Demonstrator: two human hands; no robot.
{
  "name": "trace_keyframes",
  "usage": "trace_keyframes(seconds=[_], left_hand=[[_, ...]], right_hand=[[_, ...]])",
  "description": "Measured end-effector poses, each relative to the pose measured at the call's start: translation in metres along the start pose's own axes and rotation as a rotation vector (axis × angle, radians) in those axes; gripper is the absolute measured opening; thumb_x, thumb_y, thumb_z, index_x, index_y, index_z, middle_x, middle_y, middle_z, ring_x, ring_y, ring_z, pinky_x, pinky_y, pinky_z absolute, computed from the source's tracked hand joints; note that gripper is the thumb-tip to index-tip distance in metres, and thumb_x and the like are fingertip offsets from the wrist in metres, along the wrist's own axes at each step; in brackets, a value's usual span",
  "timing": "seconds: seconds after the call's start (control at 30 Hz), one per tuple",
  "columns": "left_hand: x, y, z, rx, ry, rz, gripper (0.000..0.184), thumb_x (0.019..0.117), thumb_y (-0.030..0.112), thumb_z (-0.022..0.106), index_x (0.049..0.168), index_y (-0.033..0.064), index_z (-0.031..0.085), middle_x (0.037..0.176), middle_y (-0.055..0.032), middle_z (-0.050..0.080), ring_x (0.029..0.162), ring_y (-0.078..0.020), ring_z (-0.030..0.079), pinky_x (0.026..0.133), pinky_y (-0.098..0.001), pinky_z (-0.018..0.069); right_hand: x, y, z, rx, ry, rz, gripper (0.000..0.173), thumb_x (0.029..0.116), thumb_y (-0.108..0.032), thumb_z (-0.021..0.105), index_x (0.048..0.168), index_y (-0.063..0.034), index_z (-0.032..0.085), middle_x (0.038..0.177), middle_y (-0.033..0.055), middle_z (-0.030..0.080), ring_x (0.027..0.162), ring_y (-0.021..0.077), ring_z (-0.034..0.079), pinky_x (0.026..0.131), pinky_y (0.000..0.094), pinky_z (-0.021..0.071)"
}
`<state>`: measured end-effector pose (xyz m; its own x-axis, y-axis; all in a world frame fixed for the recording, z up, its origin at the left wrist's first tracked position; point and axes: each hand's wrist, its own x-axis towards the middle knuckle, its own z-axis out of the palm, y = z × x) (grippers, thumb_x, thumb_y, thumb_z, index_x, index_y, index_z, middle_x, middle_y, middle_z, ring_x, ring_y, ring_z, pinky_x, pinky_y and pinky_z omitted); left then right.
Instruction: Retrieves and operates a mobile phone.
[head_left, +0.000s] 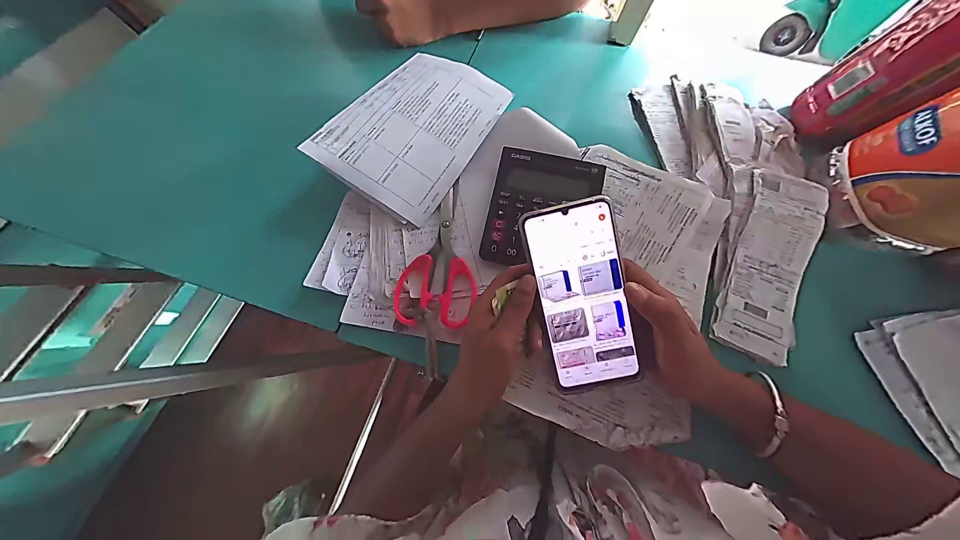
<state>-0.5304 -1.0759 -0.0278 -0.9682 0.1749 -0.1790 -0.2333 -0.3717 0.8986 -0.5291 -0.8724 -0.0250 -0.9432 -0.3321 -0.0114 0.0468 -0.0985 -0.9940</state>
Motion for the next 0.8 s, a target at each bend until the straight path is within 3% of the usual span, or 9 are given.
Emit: trace_keyframes(seconds=[0.3,0.63,0.8], left_hand=[[-0.0003,0.0008,-0.0014,0.009,-0.027,-0.001,0.023,0.1082,0.012,0.039,0.118,0.0069,0.058,0.070,0.0111,0.061,0.054,0.0052,0.055,0.051,-0.0109,0.0485],[0.0011,-0.0013,-0.0019,-0.022,-0.058,0.007,0.022,0.1081,0.012,0.039,0.118,0.0085,0.058,0.074,0.0114,0.063,0.056,0.0051,0.057,0.053,-0.0115,0.0503],[-0.0007,-0.0018,-0.0024,-0.004,-0.056,0.018,0.023,0.1080,0.013,0.039,0.118,0.0104,0.059,0.072,0.0118,0.062,0.056,0.0057,0.056,0.053,-0.0107,0.0492]], right_hand=[[-0.0004,0.0008,0.0004,0.000,-0.003,0.007,0.035,0.1091,-0.038,0.040,0.136,-0.0177,0.048,0.117,-0.0132,0.069,0.109,-0.0008,0.066,0.097,0.0222,0.0555],[-0.0012,-0.0013,0.0004,0.010,-0.026,-0.010,0.035,0.1085,-0.033,0.042,0.138,-0.0136,0.043,0.122,-0.0132,0.066,0.113,-0.0015,0.064,0.101,0.0214,0.0533],[-0.0021,-0.0006,0.0006,-0.010,-0.015,0.013,0.034,0.1086,-0.034,0.041,0.138,-0.0169,0.045,0.119,-0.0133,0.067,0.111,-0.0011,0.065,0.099,0.0210,0.0547]])
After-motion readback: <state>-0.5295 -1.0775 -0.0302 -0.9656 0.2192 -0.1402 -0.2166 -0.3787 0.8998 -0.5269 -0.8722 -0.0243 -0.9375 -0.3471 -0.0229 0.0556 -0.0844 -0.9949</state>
